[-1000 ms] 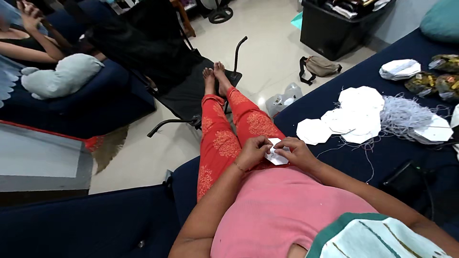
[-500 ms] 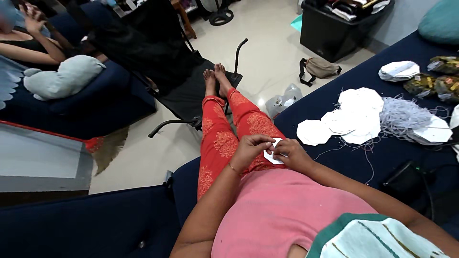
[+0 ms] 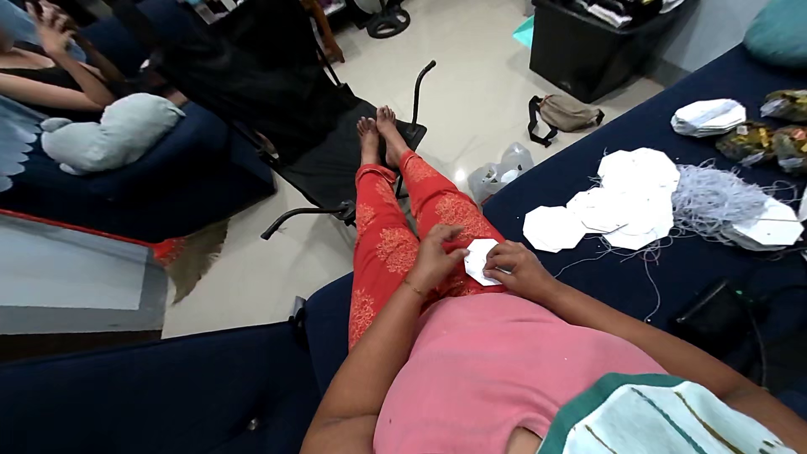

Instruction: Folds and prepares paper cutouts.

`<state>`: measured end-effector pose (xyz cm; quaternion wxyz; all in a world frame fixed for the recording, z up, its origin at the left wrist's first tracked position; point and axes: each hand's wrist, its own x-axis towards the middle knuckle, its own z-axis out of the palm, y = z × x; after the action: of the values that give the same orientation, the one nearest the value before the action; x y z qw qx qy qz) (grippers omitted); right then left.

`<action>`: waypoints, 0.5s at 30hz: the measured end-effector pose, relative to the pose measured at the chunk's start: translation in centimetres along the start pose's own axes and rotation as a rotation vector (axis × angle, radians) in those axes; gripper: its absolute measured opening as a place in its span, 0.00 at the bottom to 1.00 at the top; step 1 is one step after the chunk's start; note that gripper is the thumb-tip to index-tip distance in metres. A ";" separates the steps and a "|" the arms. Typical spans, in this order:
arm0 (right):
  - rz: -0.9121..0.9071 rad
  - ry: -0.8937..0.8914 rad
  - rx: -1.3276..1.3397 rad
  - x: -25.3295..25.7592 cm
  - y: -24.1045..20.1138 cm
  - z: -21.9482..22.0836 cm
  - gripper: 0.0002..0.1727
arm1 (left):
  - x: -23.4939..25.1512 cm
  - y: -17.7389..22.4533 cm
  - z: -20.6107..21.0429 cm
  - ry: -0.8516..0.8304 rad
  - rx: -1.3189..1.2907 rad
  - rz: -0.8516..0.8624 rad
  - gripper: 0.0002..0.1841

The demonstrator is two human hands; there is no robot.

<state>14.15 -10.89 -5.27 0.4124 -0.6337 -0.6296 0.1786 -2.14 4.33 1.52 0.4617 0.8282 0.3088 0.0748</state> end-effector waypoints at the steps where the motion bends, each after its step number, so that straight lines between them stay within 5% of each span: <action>1: -0.003 -0.004 0.002 0.0 0.0 0.0 0.09 | 0.1 -0.2 0.3 -0.050 0.060 0.036 0.26; 7: -0.040 0.077 0.130 -0.7 0.8 -0.4 0.09 | 1.3 -0.4 2.1 -0.122 0.195 0.008 0.27; 10: 0.091 0.185 0.077 -1.1 0.9 -0.6 0.09 | 1.4 0.1 1.9 -0.131 0.128 -0.077 0.23; 15: 0.276 0.078 0.066 -0.7 0.4 -1.5 0.10 | 1.2 -0.1 1.4 -0.130 0.094 -0.175 0.16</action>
<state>15.40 -11.91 -4.90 0.4288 -0.7068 -0.5137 0.2294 -0.63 4.04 0.43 0.4460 0.8219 0.3526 -0.0341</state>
